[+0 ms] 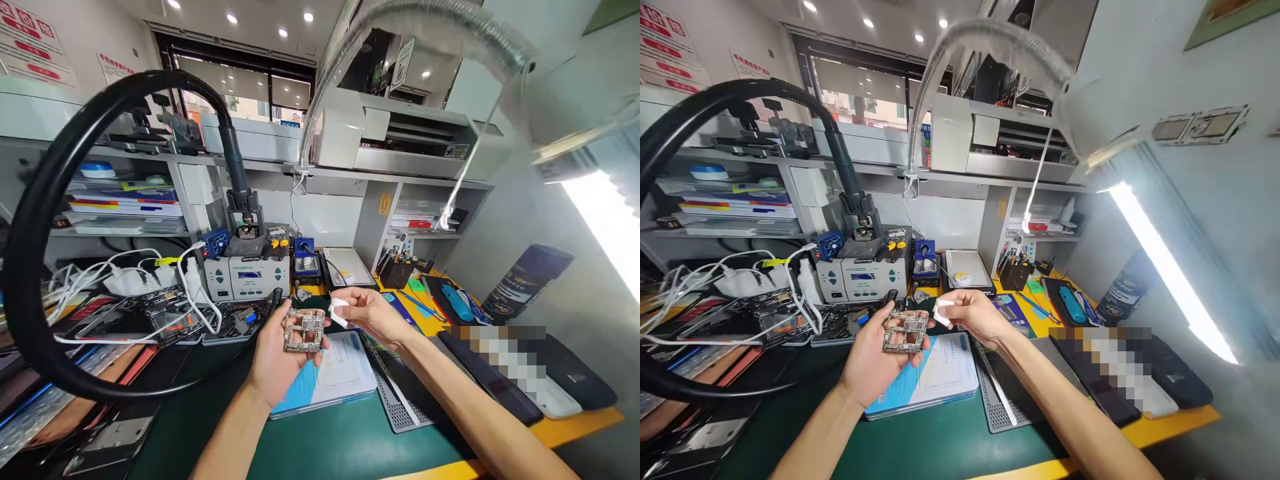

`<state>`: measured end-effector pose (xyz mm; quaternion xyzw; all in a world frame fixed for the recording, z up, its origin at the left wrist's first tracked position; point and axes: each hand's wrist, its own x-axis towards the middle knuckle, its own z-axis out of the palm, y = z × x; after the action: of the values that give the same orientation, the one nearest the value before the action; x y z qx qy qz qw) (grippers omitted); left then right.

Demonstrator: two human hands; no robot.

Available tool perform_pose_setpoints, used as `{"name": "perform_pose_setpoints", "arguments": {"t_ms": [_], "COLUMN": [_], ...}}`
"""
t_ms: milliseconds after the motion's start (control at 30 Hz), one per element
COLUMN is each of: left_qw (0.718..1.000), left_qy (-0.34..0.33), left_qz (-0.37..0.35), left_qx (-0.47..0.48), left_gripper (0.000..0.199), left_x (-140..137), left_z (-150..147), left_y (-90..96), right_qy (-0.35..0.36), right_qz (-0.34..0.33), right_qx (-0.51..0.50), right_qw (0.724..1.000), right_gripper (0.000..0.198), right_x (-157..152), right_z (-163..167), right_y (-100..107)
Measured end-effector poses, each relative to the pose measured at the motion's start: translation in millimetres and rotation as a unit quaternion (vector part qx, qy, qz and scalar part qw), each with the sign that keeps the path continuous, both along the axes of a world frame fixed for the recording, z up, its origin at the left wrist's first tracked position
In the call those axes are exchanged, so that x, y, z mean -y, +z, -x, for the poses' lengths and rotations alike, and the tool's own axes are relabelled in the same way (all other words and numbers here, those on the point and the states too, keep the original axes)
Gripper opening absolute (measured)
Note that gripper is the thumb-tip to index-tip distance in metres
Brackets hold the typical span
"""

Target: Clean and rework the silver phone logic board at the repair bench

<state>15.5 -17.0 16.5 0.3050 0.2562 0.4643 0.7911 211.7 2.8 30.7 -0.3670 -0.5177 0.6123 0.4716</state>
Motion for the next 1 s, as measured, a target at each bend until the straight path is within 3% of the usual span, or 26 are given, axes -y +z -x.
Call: {"name": "perform_pose_setpoints", "arguments": {"t_ms": [100, 200, 367, 533, 700, 867, 1000], "left_qw": [1.000, 0.998, 0.996, 0.994, 0.993, 0.993, 0.994], "left_qy": [-0.003, -0.047, -0.084, -0.094, -0.112, -0.111, -0.103], "left_qz": [0.002, 0.012, 0.017, 0.041, 0.020, 0.002, 0.029], "left_qx": [-0.020, -0.038, -0.036, -0.035, -0.032, -0.033, -0.031], "left_gripper": [0.046, 0.048, 0.048, 0.046, 0.045, 0.042, 0.035], "left_x": [4.6, 10.3, 15.4, 15.5, 15.1, 14.3, 14.6], "left_z": [-4.4, -11.5, -18.8, -20.6, -24.4, -25.4, -24.8], "left_y": [2.7, 1.3, -2.0, -5.8, -10.4, -15.0, -17.2], "right_qy": [-0.040, -0.084, -0.133, -0.101, -0.124, -0.115, -0.100], "right_qz": [-0.016, -0.037, -0.181, -0.135, -0.270, -0.309, -0.343], "right_qx": [-0.012, 0.003, 0.152, 0.122, 0.245, 0.288, 0.337], "right_qw": [0.999, 0.996, 0.963, 0.978, 0.923, 0.899, 0.871], "right_gripper": [0.039, 0.025, 0.018, 0.016, 0.009, 0.008, 0.010], "right_x": [3.3, 12.8, 30.4, 40.3, 40.8, 40.6, 40.6], "right_z": [-0.1, -2.2, -2.8, 6.4, 10.9, 14.4, 15.5], "right_y": [-8.2, -11.1, -7.9, -10.6, -7.0, -3.5, -4.3]}}
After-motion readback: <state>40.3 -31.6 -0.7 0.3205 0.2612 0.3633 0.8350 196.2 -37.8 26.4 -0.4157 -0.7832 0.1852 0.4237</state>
